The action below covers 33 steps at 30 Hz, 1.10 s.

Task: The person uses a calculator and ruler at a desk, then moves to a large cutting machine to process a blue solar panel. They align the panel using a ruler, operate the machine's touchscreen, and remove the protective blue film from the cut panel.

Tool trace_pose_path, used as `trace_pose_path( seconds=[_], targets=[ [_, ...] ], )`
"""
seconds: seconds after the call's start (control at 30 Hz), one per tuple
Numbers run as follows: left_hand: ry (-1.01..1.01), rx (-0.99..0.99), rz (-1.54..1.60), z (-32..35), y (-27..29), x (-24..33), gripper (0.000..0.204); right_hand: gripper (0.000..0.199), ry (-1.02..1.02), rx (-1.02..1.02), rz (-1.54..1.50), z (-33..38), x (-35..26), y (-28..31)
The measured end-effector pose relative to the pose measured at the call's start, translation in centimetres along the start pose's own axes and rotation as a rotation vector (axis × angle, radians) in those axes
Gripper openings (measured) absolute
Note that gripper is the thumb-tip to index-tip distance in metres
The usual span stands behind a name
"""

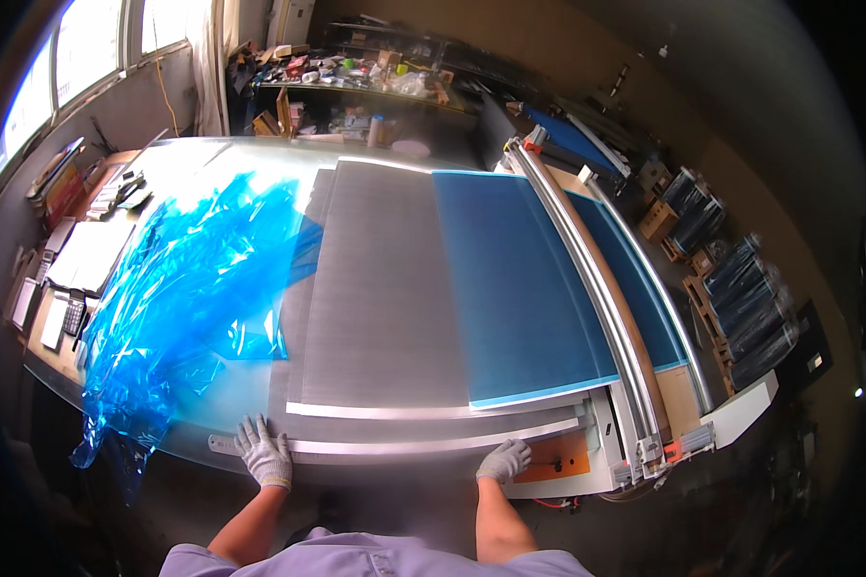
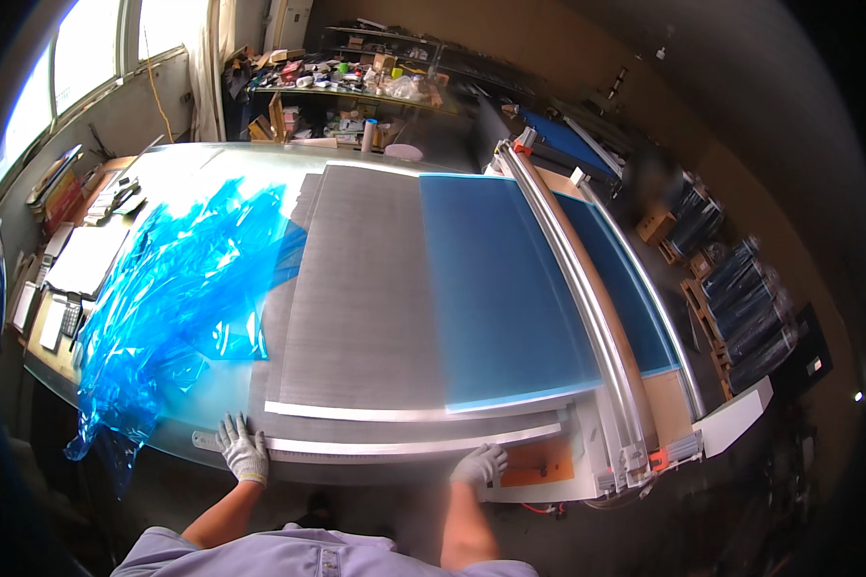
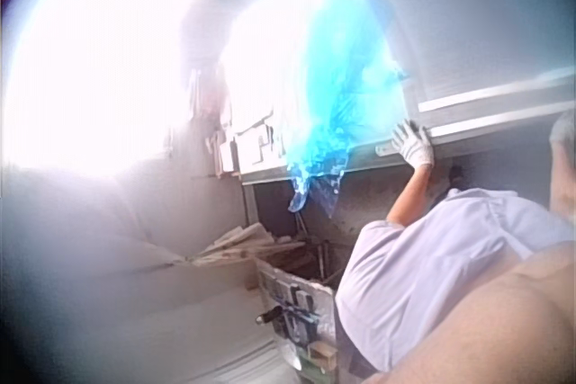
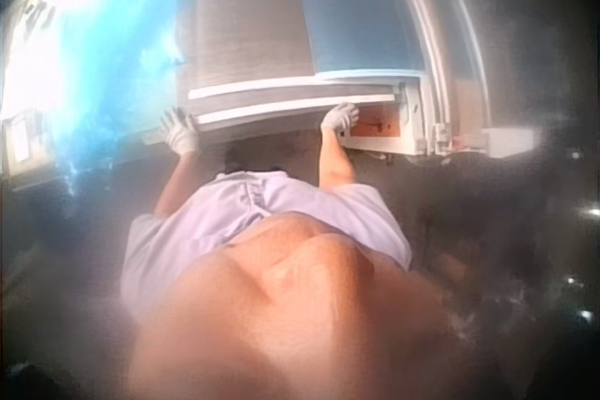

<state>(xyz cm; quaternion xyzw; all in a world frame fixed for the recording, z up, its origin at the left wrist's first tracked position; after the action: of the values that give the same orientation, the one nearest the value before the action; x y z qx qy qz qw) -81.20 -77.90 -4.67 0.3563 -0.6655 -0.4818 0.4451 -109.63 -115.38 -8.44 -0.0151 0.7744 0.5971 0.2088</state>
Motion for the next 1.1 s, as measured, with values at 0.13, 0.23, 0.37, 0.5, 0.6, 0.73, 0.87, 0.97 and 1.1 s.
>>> trace_pose_path(
  seconds=[0.13,0.23,0.37,0.5,0.6,0.73,0.87,0.97,1.1],
  targets=[
    [0.027,-0.012,-0.012,0.0,0.6,0.7,0.064,0.035,0.12,0.134,-0.045,-2.4,0.6,0.6],
    [0.039,0.017,0.006,0.1,0.5,0.9,0.062,0.042,0.134,-0.006,-0.04,-3.5,0.6,1.2],
    [0.031,0.041,0.015,0.1,0.4,1.6,0.059,0.04,0.156,-0.1,-0.027,-4.5,1.2,1.7],
    [0.039,0.061,0.02,0.3,-0.5,0.9,0.058,0.035,0.184,-0.079,-0.052,-4.5,0.9,2.2],
    [0.03,0.112,0.035,0.2,-0.7,0.9,0.056,0.034,0.178,-0.095,-0.028,-4.6,0.8,2.4],
    [0.044,0.088,0.01,0.2,-0.4,1.2,0.054,0.033,0.171,-0.081,-0.02,-4.7,0.9,2.0],
    [0.041,0.09,0.026,0.3,-0.5,0.9,0.056,0.033,0.173,-0.073,-0.034,-4.7,0.9,1.9],
    [0.033,0.105,0.032,0.2,-0.7,0.9,0.056,0.033,0.18,-0.062,-0.02,-4.6,0.8,2.0],
    [0.044,0.106,0.03,0.2,-0.8,0.6,0.055,0.032,0.175,-0.068,-0.012,-4.4,0.4,2.3]
  ],
)
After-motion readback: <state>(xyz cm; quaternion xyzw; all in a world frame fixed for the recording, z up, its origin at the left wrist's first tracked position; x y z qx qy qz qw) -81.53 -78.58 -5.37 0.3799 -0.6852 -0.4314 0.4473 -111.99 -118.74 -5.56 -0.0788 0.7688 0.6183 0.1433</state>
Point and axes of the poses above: each hand's wrist, its own z-axis away from the middle knuckle, its own y-axis out of the back of the hand, x = y × z, the point moved 1 cm from there along -z, towards the middle knuckle, and after that the axes turned 8 degrees about -y, right-handed, at the moved point
